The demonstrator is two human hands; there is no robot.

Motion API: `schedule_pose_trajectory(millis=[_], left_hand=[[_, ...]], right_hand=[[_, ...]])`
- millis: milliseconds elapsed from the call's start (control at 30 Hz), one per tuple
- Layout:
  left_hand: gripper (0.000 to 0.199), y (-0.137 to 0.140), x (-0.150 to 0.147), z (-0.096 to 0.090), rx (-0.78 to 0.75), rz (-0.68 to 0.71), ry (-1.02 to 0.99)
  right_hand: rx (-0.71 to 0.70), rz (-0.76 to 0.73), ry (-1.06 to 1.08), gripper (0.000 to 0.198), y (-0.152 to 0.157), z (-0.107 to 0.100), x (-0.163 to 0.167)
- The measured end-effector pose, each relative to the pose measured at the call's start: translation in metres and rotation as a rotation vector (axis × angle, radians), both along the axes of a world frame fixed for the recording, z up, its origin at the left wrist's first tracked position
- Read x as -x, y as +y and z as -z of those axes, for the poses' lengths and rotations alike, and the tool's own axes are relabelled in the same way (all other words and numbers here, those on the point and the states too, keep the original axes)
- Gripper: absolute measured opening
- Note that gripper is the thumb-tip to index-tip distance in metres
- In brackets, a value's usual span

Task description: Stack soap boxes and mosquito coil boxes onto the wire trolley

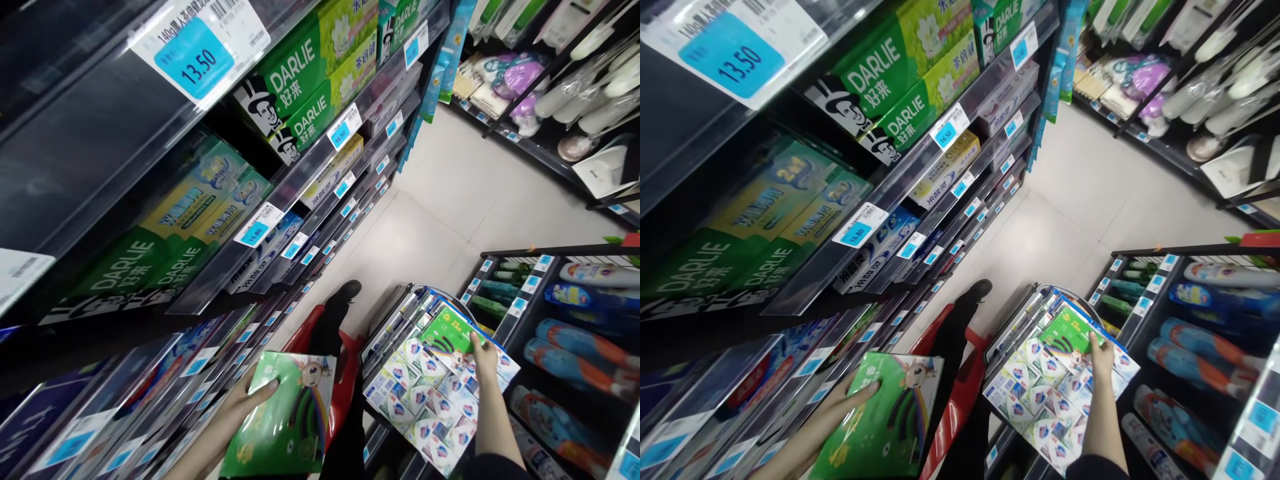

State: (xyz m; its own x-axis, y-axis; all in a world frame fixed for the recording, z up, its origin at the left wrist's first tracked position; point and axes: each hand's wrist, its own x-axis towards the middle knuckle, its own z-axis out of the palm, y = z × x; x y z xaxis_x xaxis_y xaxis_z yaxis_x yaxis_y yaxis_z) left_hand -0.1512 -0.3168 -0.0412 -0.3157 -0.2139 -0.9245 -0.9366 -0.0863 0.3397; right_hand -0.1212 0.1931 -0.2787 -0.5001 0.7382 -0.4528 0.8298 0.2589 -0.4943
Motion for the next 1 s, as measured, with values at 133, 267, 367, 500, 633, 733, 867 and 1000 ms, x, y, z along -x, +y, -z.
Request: schedule_pose_trajectory(millis=[133,267,367,500,633,733,867,1000], left_hand=[[0.099,0.001,-0.002,0.005,0.011,-0.012,0.015],[0.099,-0.003,-0.006,0.012,0.002,0.004,0.0],[0.097,-0.007,-0.007,0.016,-0.053,0.056,-0.03],[0.093,-0.005,-0.006,0.016,0.003,0.076,0.013],[0.094,0.001,-0.006,0.016,0.06,0.041,0.013],[0.096,0.003,-0.007,0.019,0.018,-0.001,-0.022],[0.091,0.004,-0.008,0.021,0.032,-0.015,-0.029],[0.091,0.008,-0.005,0.018,0.022,-0.014,-0.037]], right_hand=[[-0.045,-0.023,0.002,0.064,0.006,0.004,-0.004],[-0.052,-0.078,0.027,0.063,0.015,0.01,-0.005],[-0.069,-0.106,0.026,0.064,0.021,0.016,-0.005],[-0.107,-0.129,0.011,0.067,0.025,0.021,-0.005],[-0.169,-0.164,-0.019,0.073,0.03,0.021,-0.003],[-0.245,-0.176,-0.03,0.084,0.027,0.014,0.002],[-0.415,-0.542,-0.069,0.101,0.005,-0.002,0.012],[-0.518,-1.132,-0.128,0.111,-0.02,-0.013,0.014]])
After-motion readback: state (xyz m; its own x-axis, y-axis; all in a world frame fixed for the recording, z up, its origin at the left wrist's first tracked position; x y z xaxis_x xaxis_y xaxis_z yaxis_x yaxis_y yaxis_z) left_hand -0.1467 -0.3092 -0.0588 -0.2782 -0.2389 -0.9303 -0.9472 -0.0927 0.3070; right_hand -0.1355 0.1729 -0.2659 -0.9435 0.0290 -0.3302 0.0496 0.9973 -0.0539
